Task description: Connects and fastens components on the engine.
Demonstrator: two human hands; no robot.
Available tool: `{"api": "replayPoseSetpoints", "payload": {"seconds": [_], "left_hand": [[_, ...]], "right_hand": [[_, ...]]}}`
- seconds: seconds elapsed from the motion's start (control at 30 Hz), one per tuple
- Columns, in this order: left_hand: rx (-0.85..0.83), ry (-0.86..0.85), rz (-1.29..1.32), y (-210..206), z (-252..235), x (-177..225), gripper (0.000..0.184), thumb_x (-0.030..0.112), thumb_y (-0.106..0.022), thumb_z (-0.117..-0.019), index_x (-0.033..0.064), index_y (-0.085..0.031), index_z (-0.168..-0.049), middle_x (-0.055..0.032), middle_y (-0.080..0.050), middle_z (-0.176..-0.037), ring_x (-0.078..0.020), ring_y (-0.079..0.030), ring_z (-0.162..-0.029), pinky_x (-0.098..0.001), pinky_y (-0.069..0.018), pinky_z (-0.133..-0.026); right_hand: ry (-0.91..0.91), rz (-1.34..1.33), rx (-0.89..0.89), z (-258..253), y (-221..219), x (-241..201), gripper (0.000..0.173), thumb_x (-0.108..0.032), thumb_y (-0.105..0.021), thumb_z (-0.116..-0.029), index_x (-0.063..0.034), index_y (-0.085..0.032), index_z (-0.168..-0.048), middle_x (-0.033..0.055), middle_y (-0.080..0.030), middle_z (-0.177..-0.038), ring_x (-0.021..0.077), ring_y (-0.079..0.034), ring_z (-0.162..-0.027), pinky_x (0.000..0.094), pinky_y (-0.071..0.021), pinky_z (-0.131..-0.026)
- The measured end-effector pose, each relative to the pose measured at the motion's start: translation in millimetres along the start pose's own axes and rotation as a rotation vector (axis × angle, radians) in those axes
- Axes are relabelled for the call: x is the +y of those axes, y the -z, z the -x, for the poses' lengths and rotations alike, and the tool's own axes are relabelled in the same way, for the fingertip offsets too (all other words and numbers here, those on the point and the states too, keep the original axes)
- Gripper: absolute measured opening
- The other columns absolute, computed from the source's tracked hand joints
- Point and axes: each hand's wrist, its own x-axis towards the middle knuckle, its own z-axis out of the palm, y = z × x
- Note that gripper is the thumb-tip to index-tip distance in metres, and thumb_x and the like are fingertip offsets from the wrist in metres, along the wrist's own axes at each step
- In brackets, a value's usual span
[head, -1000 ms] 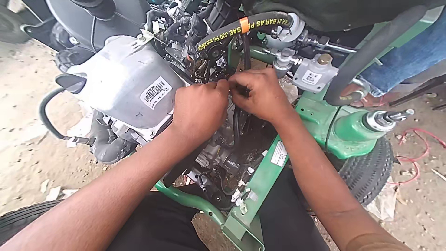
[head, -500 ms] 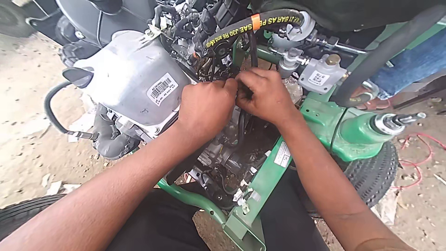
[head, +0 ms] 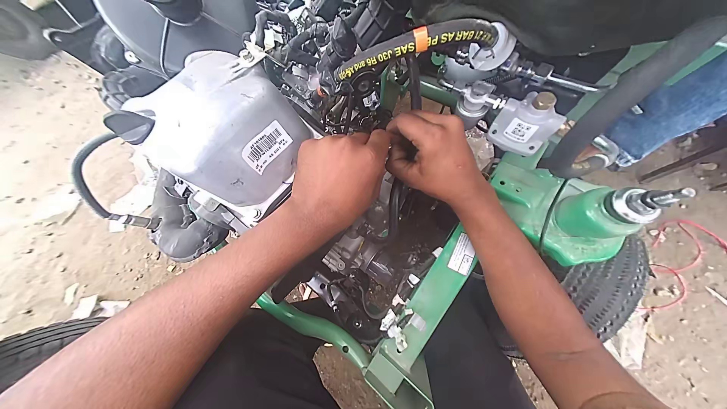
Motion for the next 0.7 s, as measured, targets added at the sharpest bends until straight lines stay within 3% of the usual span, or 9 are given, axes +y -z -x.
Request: {"api": "replayPoseSetpoints", "payload": {"seconds": [0.27,0.33,0.43,0.5,0.57,0.7], "left_hand": [[0.004,0.009,-0.007,-0.4,0.0,0.0,0.021,0.021,-0.051,-0.1009,0.0069,-0.064,-0.093,-0.0126,-0.062,-0.071,-0.0346,-0.065,-0.061,-0.0489,-0.0430,-0.046],[0.003,0.012,-0.014,-0.7,-0.1,0.0,0.021,0.020,-0.050,-0.1009,0.0066,-0.063,-0.092,-0.0129,-0.061,-0.071,-0.0352,-0.064,-0.061,-0.0489,-0.0425,-0.046],[-0.001,0.026,-0.036,-0.8,0.0,0.8,0.022,0.022,-0.049,-0.1026,0.0057,-0.061,-0.093,-0.0134,-0.061,-0.072,-0.0356,-0.064,-0.061,-0.0490,-0.0429,-0.046],[-0.002,0.034,-0.034,-1.0,-0.3,1.6,0.023,0.021,-0.049,-0.1030,0.0047,-0.063,-0.096,-0.0145,-0.062,-0.073,-0.0368,-0.065,-0.062,-0.0505,-0.0442,-0.046],[0.003,0.039,-0.036,-1.6,-0.5,2.7,0.023,0.021,-0.048,-0.1034,0.0037,-0.062,-0.096,-0.0157,-0.063,-0.073,-0.0377,-0.066,-0.062,-0.0514,-0.0446,-0.047],[0.005,0.054,-0.046,-1.3,-1.4,3.7,0.023,0.020,-0.049,-0.1027,0.0025,-0.062,-0.095,-0.0160,-0.061,-0.072,-0.0379,-0.065,-0.061,-0.0514,-0.0436,-0.046]], "right_hand": [[-0.073,-0.122,0.062,-2.1,3.7,-1.3,0.005,-0.008,-0.066,-0.0878,-0.0052,-0.070,-0.089,0.0041,-0.067,-0.080,0.0092,-0.063,-0.070,0.0254,-0.0526,-0.063],[-0.123,-0.265,0.148,-2.9,4.8,-0.4,0.005,-0.007,-0.067,-0.0867,-0.0058,-0.071,-0.089,0.0023,-0.070,-0.082,0.0061,-0.064,-0.068,0.0235,-0.0548,-0.058],[-0.164,-0.530,0.288,-2.4,7.1,3.1,0.014,0.004,-0.059,-0.0837,-0.0026,-0.069,-0.092,0.0070,-0.072,-0.089,0.0124,-0.067,-0.067,0.0289,-0.0558,-0.052],[-0.211,-0.546,0.340,-1.6,7.4,4.4,0.015,0.006,-0.057,-0.0822,-0.0031,-0.068,-0.082,0.0049,-0.070,-0.077,0.0107,-0.061,-0.058,0.0283,-0.0500,-0.049],[-0.218,-0.439,0.245,-0.5,8.1,5.5,0.013,0.001,-0.060,-0.0812,-0.0065,-0.070,-0.079,0.0013,-0.067,-0.074,0.0072,-0.059,-0.060,0.0263,-0.0482,-0.051],[-0.213,-0.240,-0.058,-3.0,9.9,4.7,0.027,-0.009,-0.072,-0.0796,-0.0137,-0.077,-0.106,-0.0002,-0.071,-0.100,0.0072,-0.065,-0.083,0.0279,-0.0568,-0.073]]}}
